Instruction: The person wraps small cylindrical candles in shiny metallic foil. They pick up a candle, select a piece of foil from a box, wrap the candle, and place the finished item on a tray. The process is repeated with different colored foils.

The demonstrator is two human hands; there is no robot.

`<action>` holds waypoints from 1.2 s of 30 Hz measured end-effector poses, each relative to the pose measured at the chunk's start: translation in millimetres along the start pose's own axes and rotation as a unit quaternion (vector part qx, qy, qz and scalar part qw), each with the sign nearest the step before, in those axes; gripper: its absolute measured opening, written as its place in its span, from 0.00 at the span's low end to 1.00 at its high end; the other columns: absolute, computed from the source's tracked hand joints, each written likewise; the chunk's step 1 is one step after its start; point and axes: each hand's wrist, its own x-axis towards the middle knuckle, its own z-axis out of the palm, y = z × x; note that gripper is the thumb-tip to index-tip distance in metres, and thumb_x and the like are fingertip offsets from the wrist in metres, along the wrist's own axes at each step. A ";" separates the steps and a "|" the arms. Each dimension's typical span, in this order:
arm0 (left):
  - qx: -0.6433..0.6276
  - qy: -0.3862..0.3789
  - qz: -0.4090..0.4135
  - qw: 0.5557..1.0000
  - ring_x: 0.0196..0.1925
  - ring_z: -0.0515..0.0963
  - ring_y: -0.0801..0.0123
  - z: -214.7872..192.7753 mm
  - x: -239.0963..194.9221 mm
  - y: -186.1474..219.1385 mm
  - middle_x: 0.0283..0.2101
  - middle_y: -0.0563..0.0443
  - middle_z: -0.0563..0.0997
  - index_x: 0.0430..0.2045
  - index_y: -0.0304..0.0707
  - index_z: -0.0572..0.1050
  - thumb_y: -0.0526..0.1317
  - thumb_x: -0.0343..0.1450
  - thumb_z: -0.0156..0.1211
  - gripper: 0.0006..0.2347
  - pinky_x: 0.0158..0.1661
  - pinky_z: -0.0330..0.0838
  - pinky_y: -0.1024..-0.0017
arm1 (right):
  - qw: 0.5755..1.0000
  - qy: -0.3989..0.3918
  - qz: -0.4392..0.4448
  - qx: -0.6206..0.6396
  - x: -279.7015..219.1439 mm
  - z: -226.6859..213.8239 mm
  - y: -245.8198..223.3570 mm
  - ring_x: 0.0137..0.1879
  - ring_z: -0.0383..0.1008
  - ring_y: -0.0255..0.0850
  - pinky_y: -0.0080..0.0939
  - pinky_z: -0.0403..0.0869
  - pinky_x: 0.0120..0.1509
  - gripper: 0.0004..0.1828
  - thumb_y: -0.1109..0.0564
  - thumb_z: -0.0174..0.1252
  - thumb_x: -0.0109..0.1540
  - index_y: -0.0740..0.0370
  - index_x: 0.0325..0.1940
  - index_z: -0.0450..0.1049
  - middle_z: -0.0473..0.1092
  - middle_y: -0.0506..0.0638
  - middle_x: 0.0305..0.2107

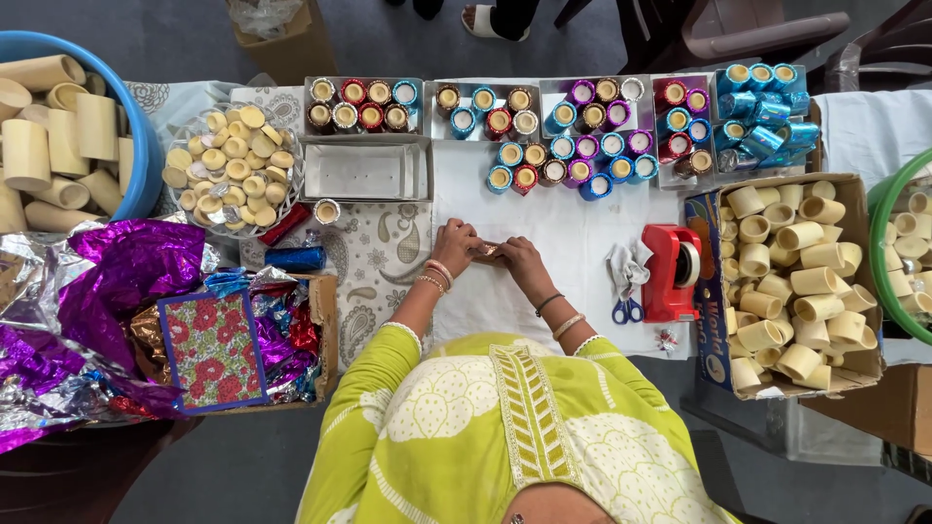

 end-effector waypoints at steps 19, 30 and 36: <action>0.288 -0.068 0.319 0.900 0.65 0.68 0.56 -34.2 -39.5 4.2 0.59 0.48 0.76 0.38 0.40 0.78 0.39 0.69 0.56 0.08 0.62 0.62 0.51 | 0.995 -0.004 -0.078 -0.065 -3.2 -19.2 -23.7 0.51 0.69 0.51 0.48 0.70 0.58 0.06 0.66 0.57 0.57 0.62 0.37 0.74 0.71 0.52 0.38; 0.108 -0.069 -0.062 0.990 0.64 0.64 0.53 -5.2 2.9 25.1 0.51 0.60 0.78 0.39 0.57 0.82 0.49 0.63 0.70 0.13 0.57 0.57 0.49 | 0.999 0.017 -0.032 -0.017 -4.5 -19.8 -31.6 0.47 0.69 0.51 0.47 0.70 0.55 0.11 0.63 0.63 0.58 0.60 0.44 0.77 0.72 0.51 0.37; 0.129 -0.091 -0.063 0.985 0.65 0.61 0.52 -7.9 8.7 30.7 0.56 0.58 0.75 0.41 0.56 0.81 0.49 0.62 0.72 0.15 0.58 0.55 0.48 | 0.995 0.092 -0.027 -0.034 -39.5 -13.9 13.6 0.49 0.68 0.52 0.49 0.70 0.56 0.10 0.62 0.66 0.55 0.59 0.40 0.76 0.72 0.53 0.38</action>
